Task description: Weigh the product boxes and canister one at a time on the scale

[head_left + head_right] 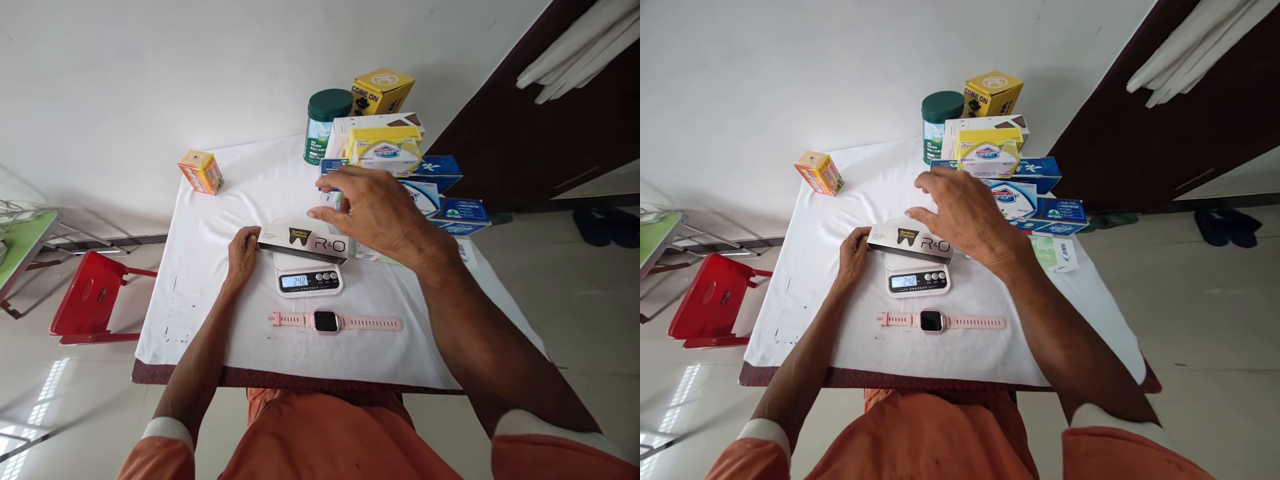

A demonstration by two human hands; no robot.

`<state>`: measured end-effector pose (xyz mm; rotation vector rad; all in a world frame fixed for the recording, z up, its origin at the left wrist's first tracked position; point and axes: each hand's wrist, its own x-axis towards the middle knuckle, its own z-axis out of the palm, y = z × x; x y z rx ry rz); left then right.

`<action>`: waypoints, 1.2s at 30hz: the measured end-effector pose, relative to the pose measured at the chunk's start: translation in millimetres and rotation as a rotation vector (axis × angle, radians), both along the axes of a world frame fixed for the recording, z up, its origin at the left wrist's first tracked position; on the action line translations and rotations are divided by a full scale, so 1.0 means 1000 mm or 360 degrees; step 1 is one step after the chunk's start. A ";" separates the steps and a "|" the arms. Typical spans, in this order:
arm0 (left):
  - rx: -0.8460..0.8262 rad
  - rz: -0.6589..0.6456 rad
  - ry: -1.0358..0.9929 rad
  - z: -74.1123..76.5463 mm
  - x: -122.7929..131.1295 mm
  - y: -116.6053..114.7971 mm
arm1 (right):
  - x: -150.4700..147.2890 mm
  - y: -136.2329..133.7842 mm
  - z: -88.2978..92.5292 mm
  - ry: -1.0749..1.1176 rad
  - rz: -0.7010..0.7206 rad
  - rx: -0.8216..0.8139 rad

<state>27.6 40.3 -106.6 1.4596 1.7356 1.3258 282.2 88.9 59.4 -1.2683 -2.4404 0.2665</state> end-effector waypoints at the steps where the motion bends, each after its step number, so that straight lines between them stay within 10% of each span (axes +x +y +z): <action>1: 0.0000 -0.0001 0.0000 0.000 0.000 0.000 | -0.005 -0.002 -0.004 -0.0071 0.0017 -0.0058; 13: -0.0065 0.0012 0.0073 0.008 -0.001 0.001 | -0.040 -0.022 -0.055 -0.0564 0.0201 -0.0052; 21: -0.0104 0.0006 0.0072 0.008 0.001 -0.001 | 0.040 -0.050 -0.036 -0.0407 -0.0087 0.0340; 27: -0.0083 -0.0009 0.0092 0.008 0.001 -0.001 | 0.108 -0.043 -0.063 -0.0309 -0.0289 0.0200; 36: -0.0136 0.0015 0.0056 0.007 0.003 -0.003 | 0.089 -0.050 -0.046 0.0006 -0.0322 0.0247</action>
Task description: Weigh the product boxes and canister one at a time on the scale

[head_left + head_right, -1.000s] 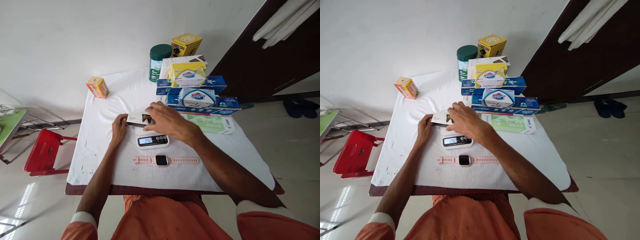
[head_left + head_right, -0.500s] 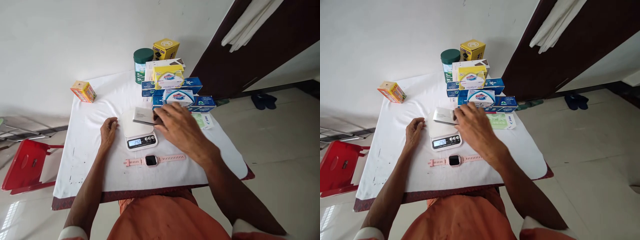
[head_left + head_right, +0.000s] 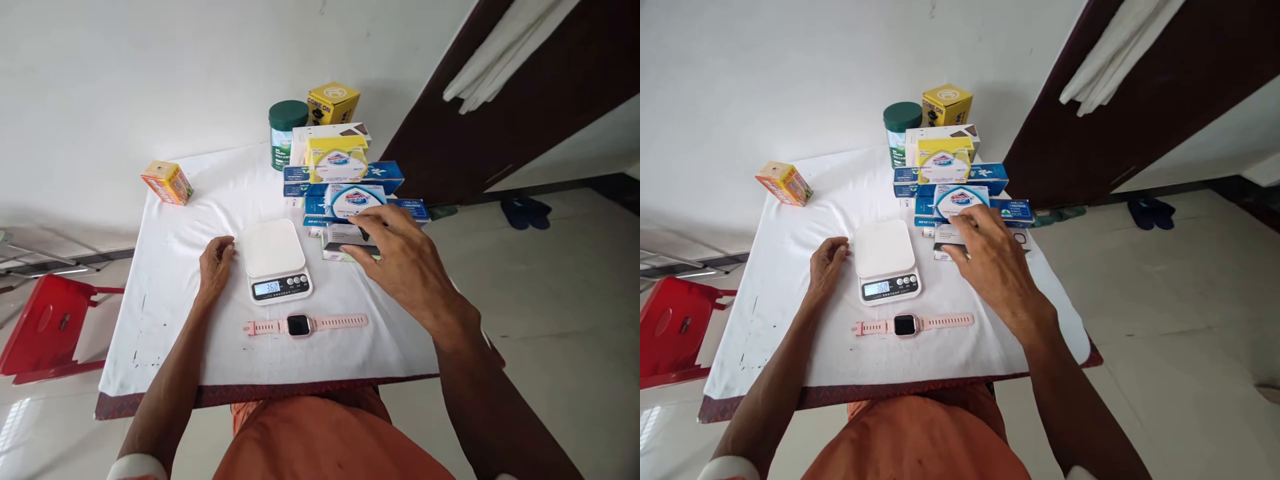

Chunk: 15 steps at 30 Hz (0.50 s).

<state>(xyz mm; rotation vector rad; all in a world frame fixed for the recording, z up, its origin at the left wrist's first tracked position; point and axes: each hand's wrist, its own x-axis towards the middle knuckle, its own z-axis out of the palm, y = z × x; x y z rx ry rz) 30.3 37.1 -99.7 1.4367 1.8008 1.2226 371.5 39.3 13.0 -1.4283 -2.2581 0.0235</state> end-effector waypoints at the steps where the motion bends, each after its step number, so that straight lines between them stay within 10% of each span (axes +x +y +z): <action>1: -0.0001 0.0008 -0.0017 -0.001 0.001 0.000 | -0.011 0.003 0.008 0.0031 0.0080 0.0025; 9: 0.0075 0.0016 -0.0072 -0.012 0.002 0.002 | -0.175 0.083 0.038 0.0043 0.0797 -0.0191; 15: 0.0086 0.0020 -0.0075 -0.015 0.003 0.004 | -0.316 0.150 0.014 0.0124 0.0636 -0.0547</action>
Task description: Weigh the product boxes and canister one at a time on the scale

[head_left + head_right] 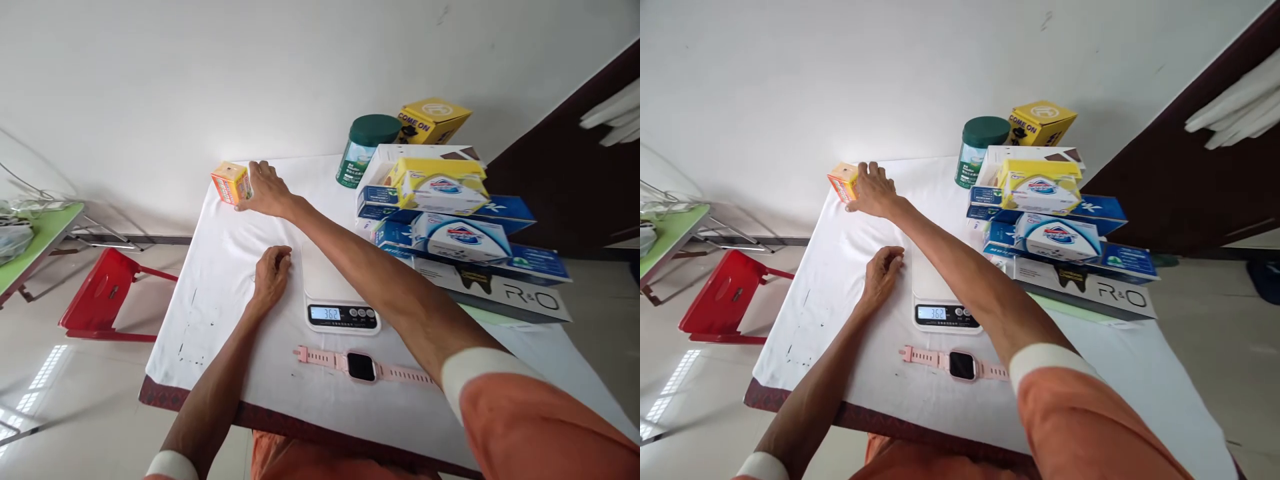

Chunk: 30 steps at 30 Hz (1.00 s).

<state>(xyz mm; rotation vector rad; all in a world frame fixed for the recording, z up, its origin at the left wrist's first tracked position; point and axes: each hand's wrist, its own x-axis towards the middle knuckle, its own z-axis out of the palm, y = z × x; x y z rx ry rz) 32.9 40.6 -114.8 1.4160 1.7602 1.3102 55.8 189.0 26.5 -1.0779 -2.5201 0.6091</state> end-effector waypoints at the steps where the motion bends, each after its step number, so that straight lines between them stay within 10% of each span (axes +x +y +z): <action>1: 0.0001 0.0002 0.0006 0.000 0.000 0.000 | -0.019 0.008 -0.004 0.0016 -0.0056 -0.0034; 7: 0.0018 0.0001 0.0075 0.000 0.004 0.001 | -0.085 0.044 -0.028 0.0087 -0.0260 -0.0161; 14: 0.0033 -0.0042 0.0081 0.001 0.005 0.001 | -0.066 0.048 -0.047 0.0110 -0.0234 -0.0155; 30: -0.0004 -0.0016 0.0018 0.002 0.000 0.003 | 0.191 -0.058 0.044 0.0222 -0.0229 0.0165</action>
